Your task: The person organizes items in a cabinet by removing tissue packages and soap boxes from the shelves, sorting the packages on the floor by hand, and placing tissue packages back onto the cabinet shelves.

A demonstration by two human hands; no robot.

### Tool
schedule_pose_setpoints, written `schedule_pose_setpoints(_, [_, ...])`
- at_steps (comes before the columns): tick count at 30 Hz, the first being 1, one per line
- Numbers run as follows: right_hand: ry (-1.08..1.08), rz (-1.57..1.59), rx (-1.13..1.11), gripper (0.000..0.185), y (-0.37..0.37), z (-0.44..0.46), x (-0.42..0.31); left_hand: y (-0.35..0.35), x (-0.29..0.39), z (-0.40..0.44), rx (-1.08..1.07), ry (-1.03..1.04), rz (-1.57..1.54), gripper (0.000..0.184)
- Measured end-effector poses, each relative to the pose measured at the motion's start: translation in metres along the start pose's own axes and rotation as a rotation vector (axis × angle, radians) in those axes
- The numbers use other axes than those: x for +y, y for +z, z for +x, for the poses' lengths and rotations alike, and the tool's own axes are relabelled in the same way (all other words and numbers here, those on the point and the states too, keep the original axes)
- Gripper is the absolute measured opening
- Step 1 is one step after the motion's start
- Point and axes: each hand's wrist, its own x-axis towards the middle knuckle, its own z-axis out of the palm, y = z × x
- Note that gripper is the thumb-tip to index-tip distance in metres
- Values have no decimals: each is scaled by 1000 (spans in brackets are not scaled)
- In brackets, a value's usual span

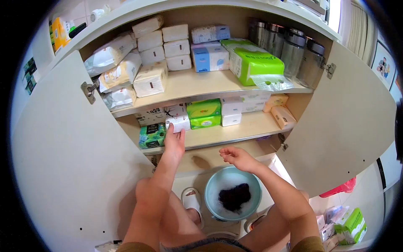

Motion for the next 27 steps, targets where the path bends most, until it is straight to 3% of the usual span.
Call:
schedule_pose_setpoints(7, [-6,-17,-6,29,3,2,-3,11,2,22,191,21,-116,23])
schedule_pose_setpoints(12, [-45,0,-26,28,5,4,0,11,-3,34,286,-74,-121,18])
schedule_pose_setpoints(21, [-51,-35,-27,28,3,4,10,17,1,38,212,45,-195,20])
schedule_pose_setpoints(27, [-76,-85,-9,30,-1,0,6,17,-1,33,216,-33,-198,31])
